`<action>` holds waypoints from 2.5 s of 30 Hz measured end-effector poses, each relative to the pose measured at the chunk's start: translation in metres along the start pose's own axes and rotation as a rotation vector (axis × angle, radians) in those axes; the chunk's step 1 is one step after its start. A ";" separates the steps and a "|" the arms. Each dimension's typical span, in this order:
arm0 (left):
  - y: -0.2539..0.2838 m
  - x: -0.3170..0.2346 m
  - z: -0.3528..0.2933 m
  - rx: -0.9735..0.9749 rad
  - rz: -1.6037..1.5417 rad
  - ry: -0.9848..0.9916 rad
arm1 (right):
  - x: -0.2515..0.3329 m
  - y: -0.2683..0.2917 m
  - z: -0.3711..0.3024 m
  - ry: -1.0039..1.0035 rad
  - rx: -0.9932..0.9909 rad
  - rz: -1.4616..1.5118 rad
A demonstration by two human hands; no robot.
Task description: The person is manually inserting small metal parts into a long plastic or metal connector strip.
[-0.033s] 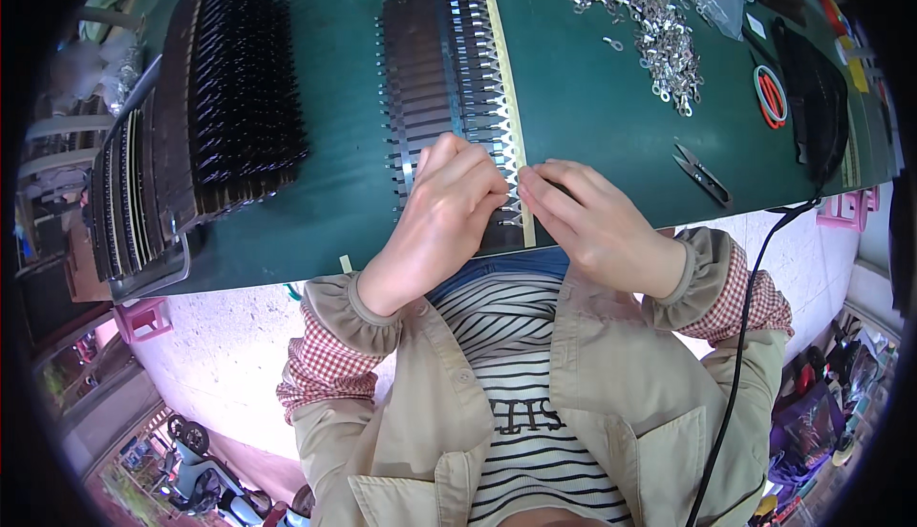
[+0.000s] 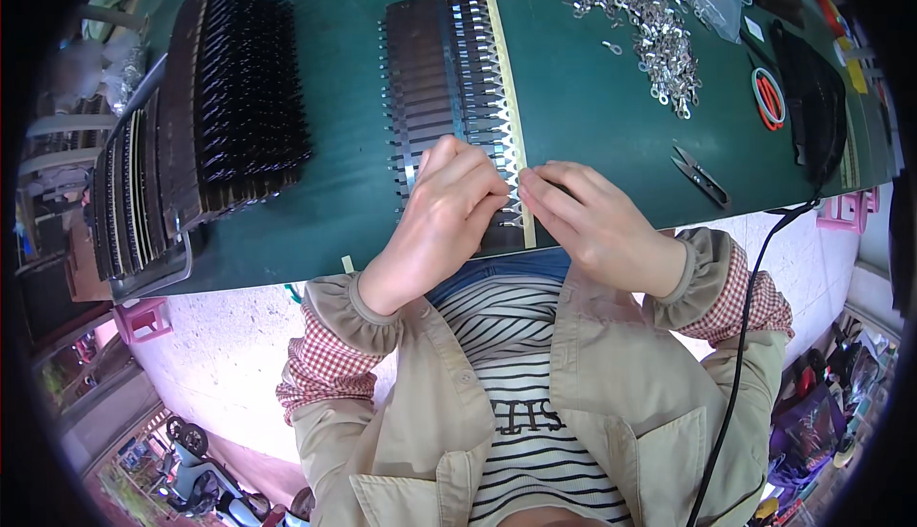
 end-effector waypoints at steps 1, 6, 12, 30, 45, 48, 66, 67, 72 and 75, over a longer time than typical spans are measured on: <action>0.001 0.001 0.000 -0.007 -0.027 0.002 | -0.002 0.001 0.002 0.013 0.027 -0.005; 0.019 -0.001 -0.020 -0.118 -0.111 0.020 | -0.014 0.014 0.003 -0.058 -0.043 0.084; 0.016 -0.015 -0.046 -0.079 0.116 -0.007 | -0.019 0.010 0.011 -0.011 0.048 0.058; 0.016 -0.008 -0.051 0.005 0.153 -0.046 | -0.084 0.012 0.059 -0.021 -0.113 -0.108; 0.014 -0.003 -0.059 -0.019 0.112 -0.100 | -0.129 0.001 0.086 -0.051 0.002 0.097; 0.015 -0.006 -0.059 -0.034 0.123 -0.116 | -0.131 0.001 0.091 -0.042 -0.076 -0.065; 0.017 -0.003 -0.056 -0.028 0.111 -0.104 | -0.171 0.011 0.121 -0.244 -0.085 -0.103; 0.016 -0.004 -0.056 -0.029 0.111 -0.102 | -0.169 0.006 0.122 -0.222 -0.055 -0.150; 0.017 -0.005 -0.055 -0.027 0.114 -0.088 | -0.142 -0.004 0.130 -0.033 -0.059 -0.518; 0.016 -0.007 -0.056 -0.028 0.126 -0.086 | -0.143 -0.002 0.136 0.020 0.000 -0.543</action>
Point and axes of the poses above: each hand's wrist, its own z-axis towards the middle knuckle, its own y-axis out of the back of the hand, x = y × z, the point moved 5 cm from there along z, towards the middle knuckle, and after that the axes turned 5 degrees about -z, right-handed, at the moved point
